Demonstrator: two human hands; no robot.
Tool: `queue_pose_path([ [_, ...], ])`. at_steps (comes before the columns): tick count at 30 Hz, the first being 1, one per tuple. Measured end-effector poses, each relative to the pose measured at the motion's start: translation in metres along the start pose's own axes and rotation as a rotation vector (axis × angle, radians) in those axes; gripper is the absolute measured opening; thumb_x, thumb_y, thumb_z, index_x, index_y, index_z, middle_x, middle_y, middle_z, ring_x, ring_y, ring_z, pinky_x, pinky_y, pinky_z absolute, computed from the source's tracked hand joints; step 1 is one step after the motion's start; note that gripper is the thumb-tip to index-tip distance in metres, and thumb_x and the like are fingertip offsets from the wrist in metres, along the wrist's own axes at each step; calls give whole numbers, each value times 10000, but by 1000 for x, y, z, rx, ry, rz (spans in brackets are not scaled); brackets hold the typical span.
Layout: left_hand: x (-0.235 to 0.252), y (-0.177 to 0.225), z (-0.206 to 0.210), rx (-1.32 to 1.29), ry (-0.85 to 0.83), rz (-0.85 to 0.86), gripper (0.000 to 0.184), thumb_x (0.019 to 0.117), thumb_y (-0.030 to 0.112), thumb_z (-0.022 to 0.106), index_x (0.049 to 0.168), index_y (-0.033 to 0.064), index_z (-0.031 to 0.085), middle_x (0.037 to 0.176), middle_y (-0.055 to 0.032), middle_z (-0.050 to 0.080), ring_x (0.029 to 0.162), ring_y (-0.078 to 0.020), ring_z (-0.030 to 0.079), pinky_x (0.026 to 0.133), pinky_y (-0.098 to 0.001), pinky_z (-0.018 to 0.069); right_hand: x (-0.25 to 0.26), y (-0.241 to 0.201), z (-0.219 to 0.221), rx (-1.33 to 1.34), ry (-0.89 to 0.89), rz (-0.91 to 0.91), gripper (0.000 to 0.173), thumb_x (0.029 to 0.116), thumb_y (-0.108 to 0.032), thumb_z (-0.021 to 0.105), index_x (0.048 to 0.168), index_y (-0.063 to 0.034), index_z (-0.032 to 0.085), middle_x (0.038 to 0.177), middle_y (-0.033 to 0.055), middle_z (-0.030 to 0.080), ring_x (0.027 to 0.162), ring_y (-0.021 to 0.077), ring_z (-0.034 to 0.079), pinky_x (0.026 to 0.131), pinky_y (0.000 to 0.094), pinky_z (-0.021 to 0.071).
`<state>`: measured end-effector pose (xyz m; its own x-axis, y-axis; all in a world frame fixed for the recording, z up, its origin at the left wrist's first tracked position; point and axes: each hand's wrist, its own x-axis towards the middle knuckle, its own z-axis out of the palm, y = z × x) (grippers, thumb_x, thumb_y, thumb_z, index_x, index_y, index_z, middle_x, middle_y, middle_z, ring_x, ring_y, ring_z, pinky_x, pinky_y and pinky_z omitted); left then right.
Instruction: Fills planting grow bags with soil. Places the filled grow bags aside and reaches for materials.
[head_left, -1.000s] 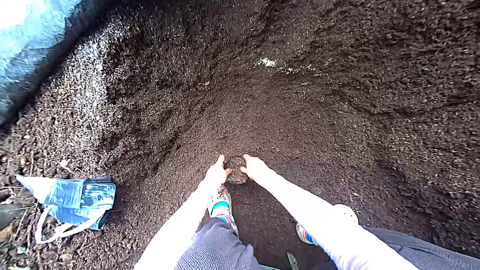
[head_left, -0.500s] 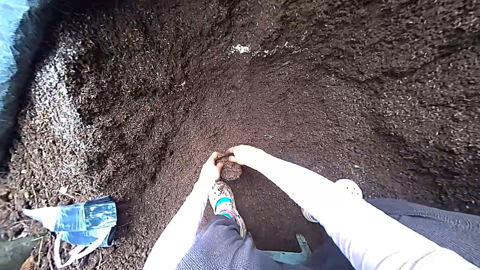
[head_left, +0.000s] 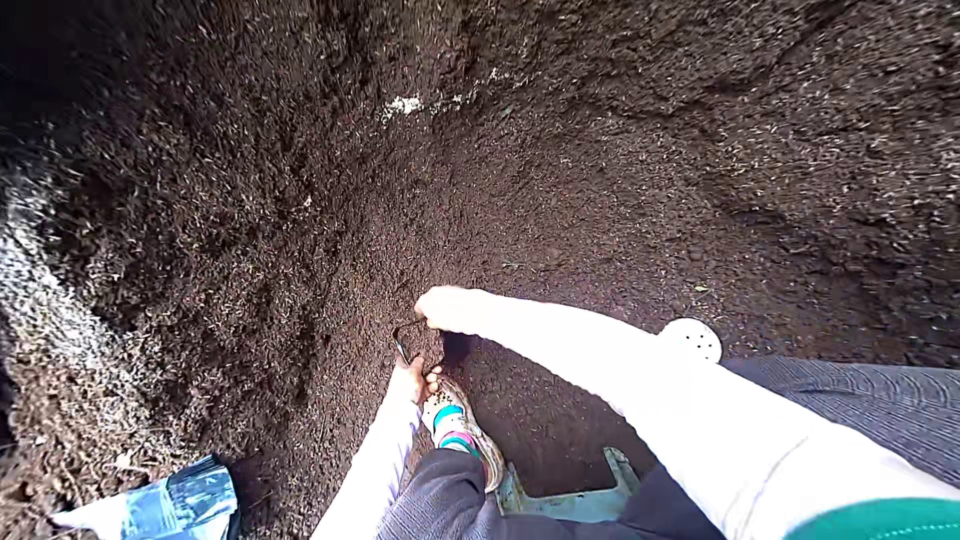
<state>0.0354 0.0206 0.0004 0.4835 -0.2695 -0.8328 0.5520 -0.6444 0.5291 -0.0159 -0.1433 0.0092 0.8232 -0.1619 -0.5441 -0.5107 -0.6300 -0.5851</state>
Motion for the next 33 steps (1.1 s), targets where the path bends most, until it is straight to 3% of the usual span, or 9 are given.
queue_pose_path([
  [3,3,7,-7,97,-40,-13,365,1126,161,410,1461,61,305,756,-74,552,467,-87,538,417,-206,464,7,31,-14,442,-59,107,507,1073,-415,533,1438,-65,548,1240,239,661,1024,385,679,861,555,550],
  [5,6,6,-11,129,-76,-5,410,1118,160,438,1485,71,276,791,-85,566,475,-94,547,422,-213,471,24,54,-10,642,-21,232,544,1094,-471,446,1526,-142,469,1323,230,622,1111,391,638,932,565,509],
  [8,6,0,-14,171,-136,-7,478,1100,137,478,1511,88,239,827,-102,595,511,-115,596,456,-235,515,45,93,34,166,86,157,490,1021,-116,576,1506,-170,534,1522,165,518,1401,371,493,1142,604,391],
  [10,3,-1,-15,164,-179,-20,530,1096,135,487,1545,108,206,862,-118,621,561,-139,636,506,-259,550,35,108,69,-71,40,173,727,860,-63,771,1513,-268,529,1675,133,288,1508,479,264,1079,789,300],
  [12,2,-3,-18,154,-212,-21,533,1101,161,490,1551,114,210,915,-129,634,610,-151,661,550,-271,568,14,114,93,-169,27,230,742,929,29,639,1546,-339,455,1700,137,223,1517,543,185,1016,859,270],
  [15,2,-3,-28,222,-234,14,560,1093,219,529,1563,109,245,1008,-146,654,678,-149,671,617,-287,575,-9,123,103,-121,-8,373,646,985,56,526,1533,-283,481,1672,193,264,1499,562,210,1079,775,321],
  [22,2,-4,-52,673,-177,206,718,1034,564,538,1509,48,386,1229,-228,671,1067,-335,709,963,-525,555,-37,80,32,206,-80,339,651,889,-120,778,1470,-38,496,1499,277,466,1376,409,485,1129,590,395],
  [27,-6,-2,-52,785,-313,215,707,1039,635,447,1288,-13,584,1080,-188,715,1002,-317,702,957,-539,523,-55,9,13,597,154,31,394,944,-197,721,1291,-55,602,1407,174,554,1247,251,589,1019,449,529],
  [33,-6,-6,-50,736,-425,173,576,1097,516,409,1246,-10,590,1002,-112,701,817,-162,651,825,-386,523,-65,-36,7,535,235,95,314,1100,-243,474,1259,-16,621,1277,159,623,1120,223,646,948,416,553],
])
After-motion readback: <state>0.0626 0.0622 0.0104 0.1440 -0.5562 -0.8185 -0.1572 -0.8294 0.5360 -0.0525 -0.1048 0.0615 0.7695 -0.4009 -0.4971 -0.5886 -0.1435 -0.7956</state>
